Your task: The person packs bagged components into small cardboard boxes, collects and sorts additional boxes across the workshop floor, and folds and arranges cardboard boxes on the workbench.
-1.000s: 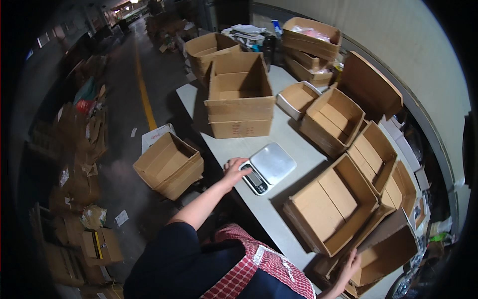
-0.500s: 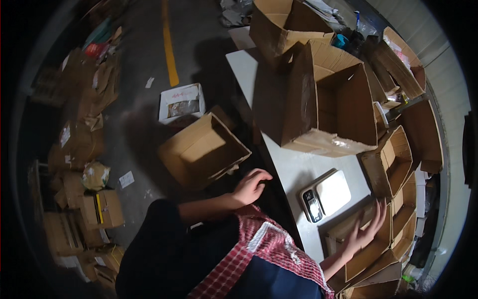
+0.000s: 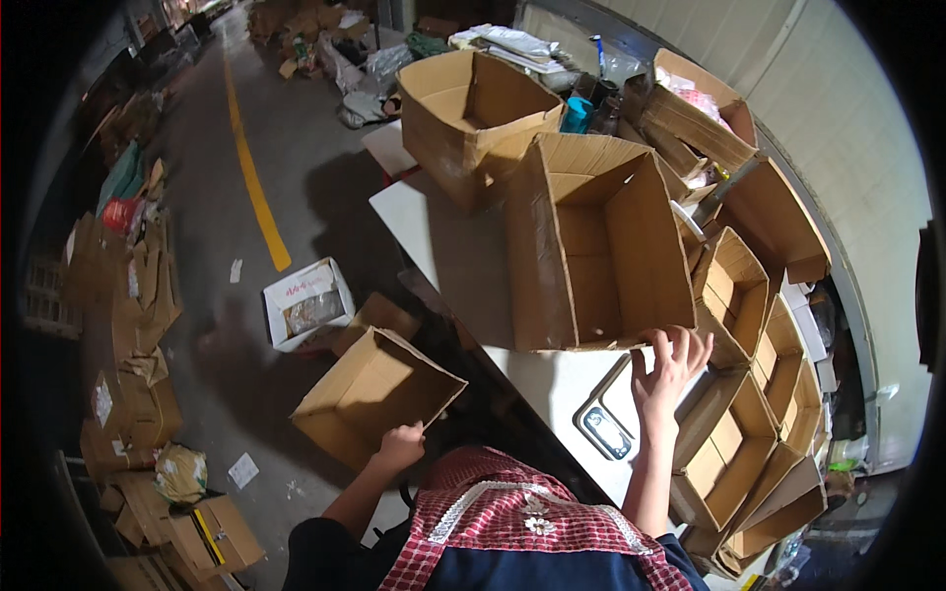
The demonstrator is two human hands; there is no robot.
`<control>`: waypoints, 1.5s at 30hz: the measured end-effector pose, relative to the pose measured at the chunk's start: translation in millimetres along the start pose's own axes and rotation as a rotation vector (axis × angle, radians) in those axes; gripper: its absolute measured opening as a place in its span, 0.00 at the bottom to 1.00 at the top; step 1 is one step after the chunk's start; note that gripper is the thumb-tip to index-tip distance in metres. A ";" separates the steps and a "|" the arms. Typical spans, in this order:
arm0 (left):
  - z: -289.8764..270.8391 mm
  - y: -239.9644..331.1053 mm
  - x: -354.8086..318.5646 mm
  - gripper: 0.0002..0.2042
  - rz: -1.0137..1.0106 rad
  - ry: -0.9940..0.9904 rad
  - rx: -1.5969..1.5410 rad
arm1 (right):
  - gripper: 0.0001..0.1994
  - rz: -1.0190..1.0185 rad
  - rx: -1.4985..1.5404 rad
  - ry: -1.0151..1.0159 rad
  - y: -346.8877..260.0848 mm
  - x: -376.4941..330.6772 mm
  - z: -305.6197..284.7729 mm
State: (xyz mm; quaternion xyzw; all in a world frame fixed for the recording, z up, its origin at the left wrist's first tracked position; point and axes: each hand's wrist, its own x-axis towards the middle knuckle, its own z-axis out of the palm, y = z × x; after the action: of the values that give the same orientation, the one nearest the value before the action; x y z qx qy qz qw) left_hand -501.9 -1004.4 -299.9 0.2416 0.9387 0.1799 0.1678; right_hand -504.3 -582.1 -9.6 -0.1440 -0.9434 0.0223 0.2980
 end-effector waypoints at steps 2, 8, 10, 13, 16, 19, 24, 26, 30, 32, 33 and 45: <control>-13.6 3.9 6.1 0.17 -0.090 0.053 -0.005 | 0.12 -0.006 0.069 -0.037 9.5 -10.3 -4.4; -120.8 8.5 56.5 0.25 -0.401 0.299 -0.016 | 0.17 0.002 0.235 -0.045 27.7 -48.7 -10.3; -167.8 9.0 82.6 0.27 -0.442 0.538 -0.038 | 0.18 0.030 0.249 -0.051 28.7 -62.9 -13.6; -252.4 17.4 131.5 0.36 -0.362 0.751 0.012 | 0.24 0.041 0.254 -0.052 36.0 -81.2 -20.8; -340.7 68.2 180.4 0.49 -0.324 0.683 0.104 | 0.29 -0.003 0.283 -0.024 47.6 -95.4 -19.5; -404.1 103.1 249.2 0.53 -0.311 0.595 0.294 | 0.34 -0.048 0.319 0.002 51.9 -102.6 -19.7; -428.2 138.4 360.4 0.50 -0.166 0.284 0.523 | 0.40 0.049 0.376 -0.049 46.1 -109.6 -22.0; -421.9 149.2 382.7 0.49 -0.139 0.197 0.460 | 0.38 0.049 0.402 -0.013 46.2 -112.5 -21.5; -404.5 145.5 401.9 0.38 -0.095 0.213 0.179 | 0.20 0.025 0.366 -0.009 50.8 -123.4 -20.3; -393.8 146.3 390.1 0.35 -0.036 0.190 0.114 | 0.21 0.050 0.328 -0.037 54.8 -124.9 -21.4; -393.1 147.5 388.8 0.35 -0.035 0.187 0.122 | 0.21 0.055 0.302 -0.070 55.4 -125.7 -21.9; -316.8 113.2 180.0 0.18 0.054 0.587 -0.008 | 0.21 -0.286 0.412 -0.351 81.4 -135.5 16.8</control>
State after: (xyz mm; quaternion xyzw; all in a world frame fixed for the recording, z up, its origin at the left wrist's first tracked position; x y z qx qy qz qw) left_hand -733.7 -900.6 -15.0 0.2033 0.9396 0.2503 -0.1146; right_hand -386.9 -542.0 -109.1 0.0597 -0.9667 0.1956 0.1535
